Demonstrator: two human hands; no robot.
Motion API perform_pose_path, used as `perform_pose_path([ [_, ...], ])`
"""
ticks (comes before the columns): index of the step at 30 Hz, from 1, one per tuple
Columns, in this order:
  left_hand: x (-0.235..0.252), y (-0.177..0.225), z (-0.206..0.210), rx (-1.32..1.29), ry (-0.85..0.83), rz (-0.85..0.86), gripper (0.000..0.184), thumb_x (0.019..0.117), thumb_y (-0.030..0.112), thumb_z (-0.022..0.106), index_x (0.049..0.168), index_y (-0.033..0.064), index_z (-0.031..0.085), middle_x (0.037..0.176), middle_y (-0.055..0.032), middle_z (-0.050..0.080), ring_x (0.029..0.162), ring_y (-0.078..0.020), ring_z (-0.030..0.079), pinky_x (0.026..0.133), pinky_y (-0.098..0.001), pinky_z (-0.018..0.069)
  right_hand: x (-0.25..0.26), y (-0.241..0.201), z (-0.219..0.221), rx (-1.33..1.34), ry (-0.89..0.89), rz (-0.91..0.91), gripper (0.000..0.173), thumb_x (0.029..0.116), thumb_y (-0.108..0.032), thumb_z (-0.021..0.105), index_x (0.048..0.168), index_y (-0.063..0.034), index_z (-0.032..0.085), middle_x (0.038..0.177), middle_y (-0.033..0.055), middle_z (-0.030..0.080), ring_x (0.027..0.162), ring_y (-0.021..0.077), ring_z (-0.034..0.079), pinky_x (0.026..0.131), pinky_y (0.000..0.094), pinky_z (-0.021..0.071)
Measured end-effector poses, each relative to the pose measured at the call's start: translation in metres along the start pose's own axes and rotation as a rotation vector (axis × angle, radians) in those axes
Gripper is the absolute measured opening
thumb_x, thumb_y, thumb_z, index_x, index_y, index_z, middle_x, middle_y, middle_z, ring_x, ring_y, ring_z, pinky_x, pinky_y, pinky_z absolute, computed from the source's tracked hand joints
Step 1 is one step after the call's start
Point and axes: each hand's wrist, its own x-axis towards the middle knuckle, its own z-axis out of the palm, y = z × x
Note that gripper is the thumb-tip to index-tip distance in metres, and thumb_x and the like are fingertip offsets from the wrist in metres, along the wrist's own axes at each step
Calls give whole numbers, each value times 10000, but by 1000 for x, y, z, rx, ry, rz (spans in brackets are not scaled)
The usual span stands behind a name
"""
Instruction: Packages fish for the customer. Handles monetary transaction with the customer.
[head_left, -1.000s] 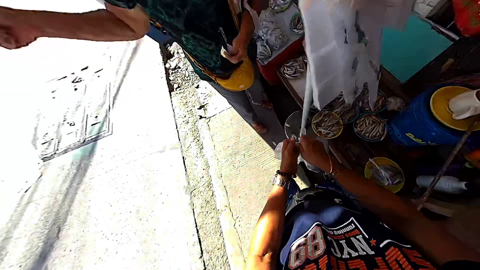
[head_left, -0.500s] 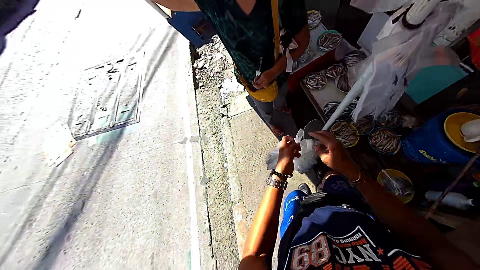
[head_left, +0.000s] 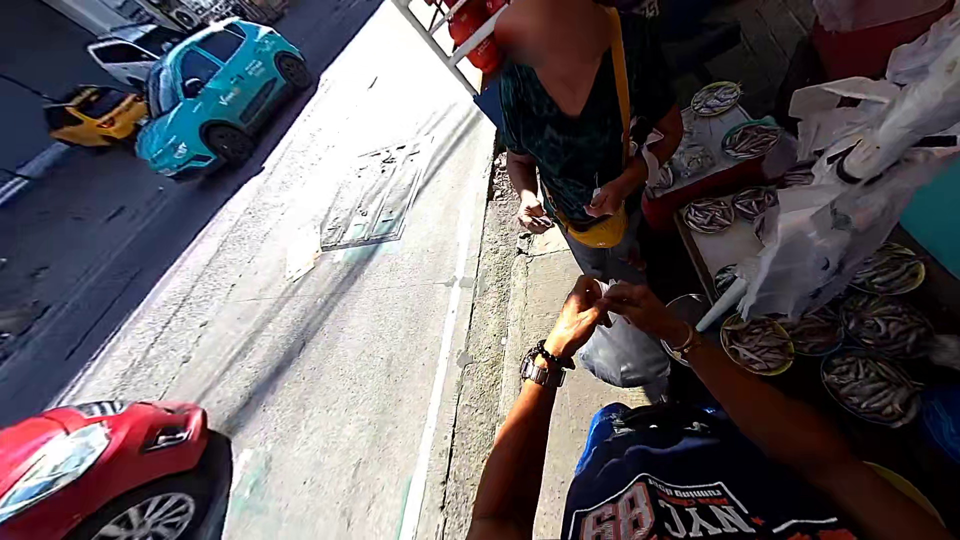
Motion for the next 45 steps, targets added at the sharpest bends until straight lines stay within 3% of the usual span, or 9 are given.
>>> perform_pose_path([
  [6, -1, -48, -7, 176, 113, 179, 281, 951, 98, 615, 1158, -89, 577, 977, -105, 658, 855, -121, 655, 837, -329, 565, -3, -11, -14, 82, 117, 117, 163, 980, -58, 610, 935, 34, 737, 855, 46, 700, 629, 18, 563, 600, 196, 499],
  [10, 21, -66, 8, 317, 127, 220, 242, 1002, 174, 593, 1065, -37, 694, 918, -98, 704, 940, -181, 648, 931, -389, 505, -10, -9, -29, 61, 184, 222, 160, 990, -43, 609, 941, 53, 727, 882, 77, 704, 656, 57, 606, 625, 226, 539],
  [15, 49, -71, 22, 371, 9, 268, 250, 1022, 119, 536, 988, -62, 705, 845, -121, 698, 872, -230, 622, 894, -425, 478, -16, 6, -43, 108, 321, 353, 127, 980, -5, 620, 936, 64, 717, 856, 74, 717, 631, 62, 620, 614, 239, 553],
  [22, 83, -58, 32, 163, -197, 52, 266, 1052, 165, 484, 955, -32, 634, 740, 23, 540, 635, -24, 478, 608, -222, 413, -15, 14, -61, 123, 430, 403, 118, 980, -13, 622, 968, 61, 713, 816, 38, 698, 622, 54, 609, 643, 239, 558],
  [27, 95, -54, 15, 248, -211, 130, 241, 983, 209, 631, 979, -32, 629, 709, 6, 523, 627, -64, 487, 639, -269, 451, -3, -1, -61, 122, 472, 354, 118, 979, 12, 614, 921, 55, 708, 821, 42, 719, 658, 58, 632, 680, 247, 567],
  [32, 95, -76, 13, 183, -109, 233, 266, 985, 162, 634, 1137, -55, 617, 848, -86, 661, 705, -107, 612, 696, -306, 544, 2, -3, -55, 84, 492, 301, 103, 953, 31, 640, 875, 45, 705, 826, 56, 692, 647, 66, 614, 641, 239, 562],
  [38, 107, -106, 38, 329, 206, 552, 186, 943, 80, 631, 1032, -77, 678, 879, -177, 674, 748, -223, 648, 698, -354, 553, 6, -1, -58, 71, 559, 364, 133, 980, 32, 597, 892, 55, 694, 830, 63, 720, 629, 59, 629, 626, 233, 560],
  [42, 119, -106, 29, 418, 137, 618, 216, 986, 104, 593, 1030, -57, 729, 909, -179, 711, 863, -285, 683, 819, -420, 570, 13, 0, -58, 85, 593, 434, 155, 1002, -6, 589, 912, 61, 696, 852, 69, 723, 655, 70, 632, 664, 247, 560],
  [45, 124, -98, 19, 329, 36, 571, 243, 1008, 99, 538, 990, -58, 722, 828, -112, 705, 846, -224, 647, 834, -384, 522, 21, -1, -60, 103, 571, 493, 154, 1011, -18, 581, 953, 73, 690, 876, 72, 710, 671, 61, 611, 675, 241, 543],
])
